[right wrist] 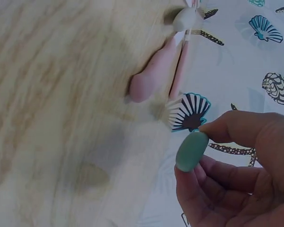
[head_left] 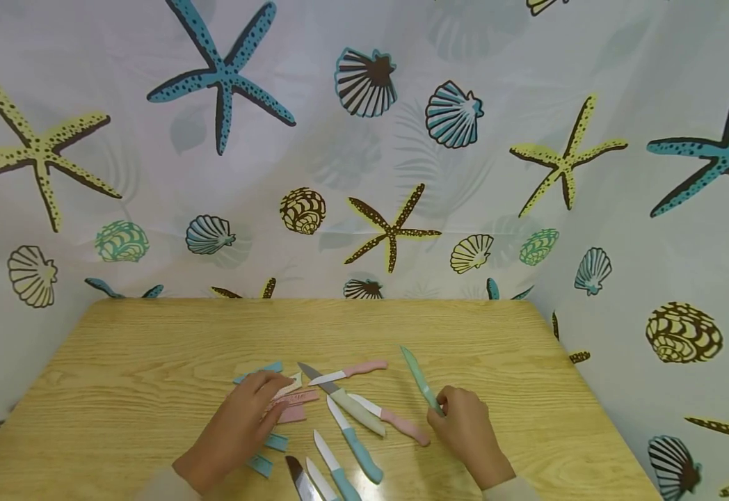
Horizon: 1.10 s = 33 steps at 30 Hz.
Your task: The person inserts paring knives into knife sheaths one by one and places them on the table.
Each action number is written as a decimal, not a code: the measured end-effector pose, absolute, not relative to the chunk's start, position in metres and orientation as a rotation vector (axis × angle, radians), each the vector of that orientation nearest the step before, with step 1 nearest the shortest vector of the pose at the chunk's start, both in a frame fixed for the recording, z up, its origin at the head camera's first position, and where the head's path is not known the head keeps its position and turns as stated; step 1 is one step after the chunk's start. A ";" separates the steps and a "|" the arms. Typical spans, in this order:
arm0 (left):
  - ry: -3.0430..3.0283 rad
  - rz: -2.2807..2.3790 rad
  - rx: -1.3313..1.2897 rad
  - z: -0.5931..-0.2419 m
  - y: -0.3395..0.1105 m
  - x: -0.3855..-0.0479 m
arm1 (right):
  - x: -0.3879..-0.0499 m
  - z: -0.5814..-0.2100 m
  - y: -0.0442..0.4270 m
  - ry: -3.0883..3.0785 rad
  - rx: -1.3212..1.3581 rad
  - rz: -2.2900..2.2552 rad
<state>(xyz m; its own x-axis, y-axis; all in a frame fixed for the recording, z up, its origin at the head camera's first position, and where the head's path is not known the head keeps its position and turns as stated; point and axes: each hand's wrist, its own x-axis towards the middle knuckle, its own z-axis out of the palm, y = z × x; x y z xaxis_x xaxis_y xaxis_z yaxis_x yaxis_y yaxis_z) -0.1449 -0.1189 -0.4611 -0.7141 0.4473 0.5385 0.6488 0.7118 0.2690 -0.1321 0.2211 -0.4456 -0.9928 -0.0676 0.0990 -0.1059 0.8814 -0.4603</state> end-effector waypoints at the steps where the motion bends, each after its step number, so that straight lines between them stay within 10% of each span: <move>1: -2.490 -0.622 -0.829 -0.461 -0.122 -0.150 | -0.131 -0.448 0.223 -2.986 0.096 0.743; 33: -2.860 -0.617 -0.462 -0.465 -0.154 -0.207 | -0.112 -0.459 0.223 -3.031 -0.031 0.607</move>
<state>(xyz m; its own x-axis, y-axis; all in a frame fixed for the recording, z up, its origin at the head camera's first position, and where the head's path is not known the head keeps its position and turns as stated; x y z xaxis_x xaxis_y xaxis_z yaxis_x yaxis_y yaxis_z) -0.2069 -0.1535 -0.4654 -0.9357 0.2618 0.2365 0.3360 0.8656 0.3713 -0.1124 0.2234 -0.4587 -0.9986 0.0296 0.0449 0.0100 0.9227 -0.3853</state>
